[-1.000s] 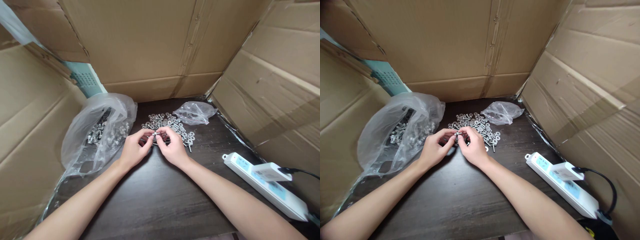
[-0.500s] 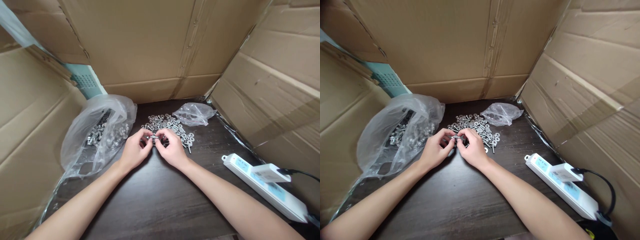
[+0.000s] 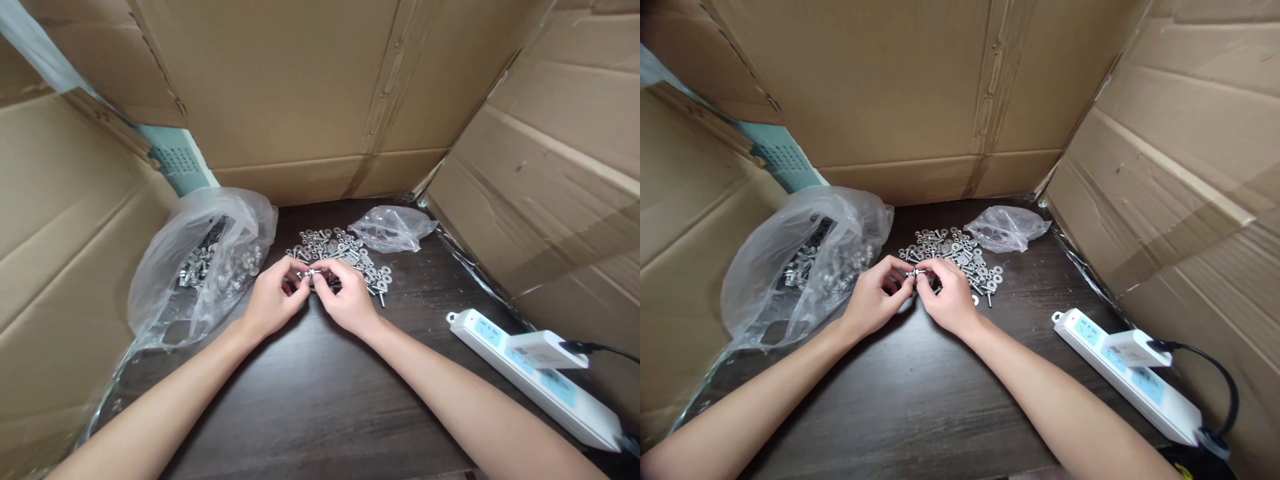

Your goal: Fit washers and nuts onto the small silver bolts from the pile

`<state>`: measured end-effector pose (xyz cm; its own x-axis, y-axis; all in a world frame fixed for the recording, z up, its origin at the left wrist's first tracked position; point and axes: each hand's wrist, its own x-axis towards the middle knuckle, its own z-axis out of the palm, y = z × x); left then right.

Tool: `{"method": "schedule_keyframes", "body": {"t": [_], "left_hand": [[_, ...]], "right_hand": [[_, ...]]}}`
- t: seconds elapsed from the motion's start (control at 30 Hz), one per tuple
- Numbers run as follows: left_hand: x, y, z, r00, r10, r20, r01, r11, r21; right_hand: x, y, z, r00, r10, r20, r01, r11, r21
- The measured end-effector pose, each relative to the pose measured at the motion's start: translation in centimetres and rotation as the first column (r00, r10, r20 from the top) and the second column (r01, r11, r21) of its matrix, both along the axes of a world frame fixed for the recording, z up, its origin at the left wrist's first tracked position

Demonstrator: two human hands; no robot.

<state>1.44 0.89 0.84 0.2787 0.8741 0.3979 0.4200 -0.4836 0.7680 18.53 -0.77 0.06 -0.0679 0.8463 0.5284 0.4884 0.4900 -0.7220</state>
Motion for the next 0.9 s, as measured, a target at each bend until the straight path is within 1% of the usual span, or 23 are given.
{"method": "schedule_keyframes", "body": {"t": [0.33,0.5,0.9], "left_hand": [[-0.02,-0.03,0.1,1.0,-0.006,-0.006,0.006,1.0,-0.007],[-0.02,-0.01,0.09,1.0,-0.004,-0.007,0.004,1.0,0.008],[-0.01,-0.01,0.06,1.0,-0.001,-0.003,0.001,1.0,0.01]], "right_hand": [[-0.06,0.05,-0.09,1.0,-0.009,-0.016,0.009,0.999,0.033],[-0.08,0.0,-0.11,0.999,-0.036,-0.028,0.036,0.999,0.018],[-0.03,0.11,-0.04,0.999,-0.032,0.0,0.032,0.999,0.004]]}}
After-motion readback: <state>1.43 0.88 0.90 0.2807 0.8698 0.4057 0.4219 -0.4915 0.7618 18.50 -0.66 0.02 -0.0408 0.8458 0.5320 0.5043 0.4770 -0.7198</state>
